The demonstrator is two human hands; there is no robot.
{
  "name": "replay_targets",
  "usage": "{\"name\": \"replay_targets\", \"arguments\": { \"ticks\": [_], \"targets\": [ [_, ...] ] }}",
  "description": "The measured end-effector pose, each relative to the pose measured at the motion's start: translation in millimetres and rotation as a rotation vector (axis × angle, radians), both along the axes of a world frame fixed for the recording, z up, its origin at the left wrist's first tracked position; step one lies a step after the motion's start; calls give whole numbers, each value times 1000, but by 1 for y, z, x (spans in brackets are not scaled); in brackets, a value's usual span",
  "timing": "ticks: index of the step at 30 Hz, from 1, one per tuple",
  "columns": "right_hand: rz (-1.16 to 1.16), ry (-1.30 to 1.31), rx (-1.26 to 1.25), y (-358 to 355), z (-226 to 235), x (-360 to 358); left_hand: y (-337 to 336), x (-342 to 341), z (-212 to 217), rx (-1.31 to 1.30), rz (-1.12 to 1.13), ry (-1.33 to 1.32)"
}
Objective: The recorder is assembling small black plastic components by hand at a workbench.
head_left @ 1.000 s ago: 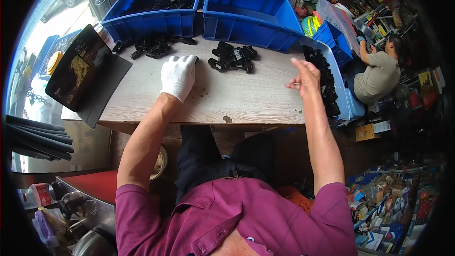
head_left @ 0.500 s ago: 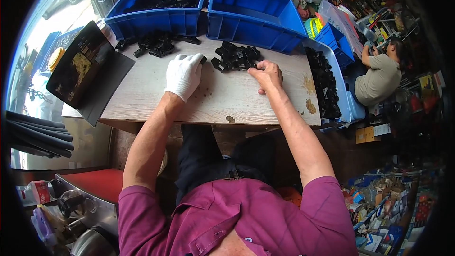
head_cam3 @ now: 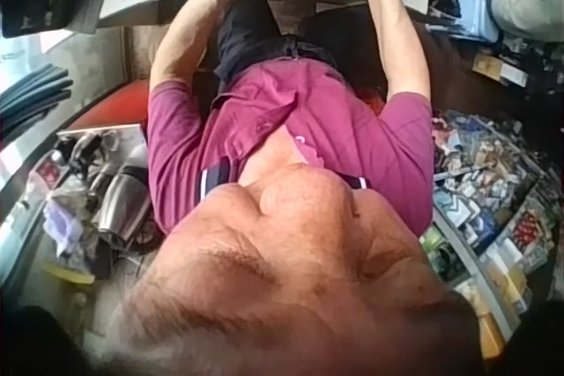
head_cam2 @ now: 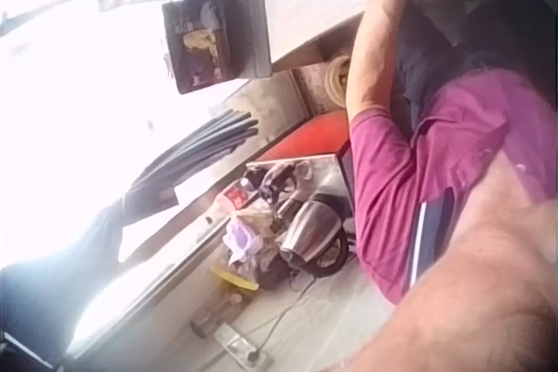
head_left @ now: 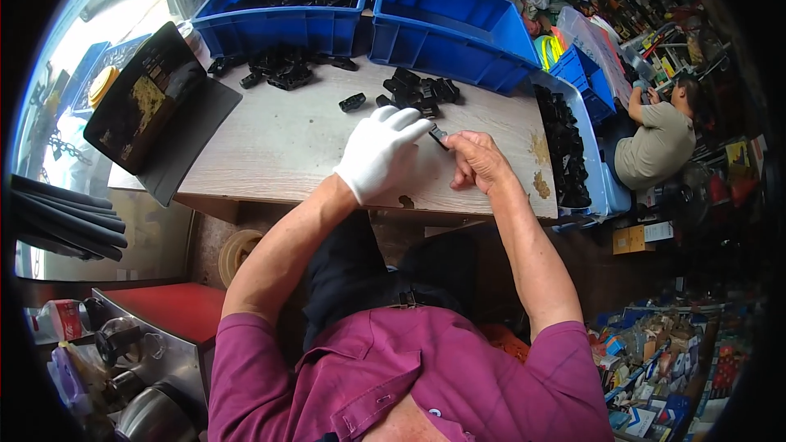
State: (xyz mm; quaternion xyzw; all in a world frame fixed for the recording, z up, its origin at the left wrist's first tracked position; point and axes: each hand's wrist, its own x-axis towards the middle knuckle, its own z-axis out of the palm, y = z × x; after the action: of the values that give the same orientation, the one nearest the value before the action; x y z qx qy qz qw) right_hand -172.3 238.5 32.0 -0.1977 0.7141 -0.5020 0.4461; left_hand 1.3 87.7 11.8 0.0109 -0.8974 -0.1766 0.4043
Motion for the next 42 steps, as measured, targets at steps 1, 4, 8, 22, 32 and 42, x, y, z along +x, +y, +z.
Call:
{"name": "replay_targets", "arguments": {
  "ticks": [1,4,8,22,32,42],
  "targets": [
    [3,-2,3,2,-2,-3,4,-9,-2,29,-57,-165],
    [172,77,14,-1,-8,-5,4,-23,-20,44,-90,-32],
    [149,105,67,-10,-3,6,-1,-25,-25,-6,4,-238],
    [-57,281,34,-14,3,32,-76,25,-20,-51,497,-199],
    [22,350,146,-23,5,34,-70,13,-27,-138,367,-108],
    [73,363,41,-17,-4,34,-30,10,-21,143,52,-79]
  ]
}}
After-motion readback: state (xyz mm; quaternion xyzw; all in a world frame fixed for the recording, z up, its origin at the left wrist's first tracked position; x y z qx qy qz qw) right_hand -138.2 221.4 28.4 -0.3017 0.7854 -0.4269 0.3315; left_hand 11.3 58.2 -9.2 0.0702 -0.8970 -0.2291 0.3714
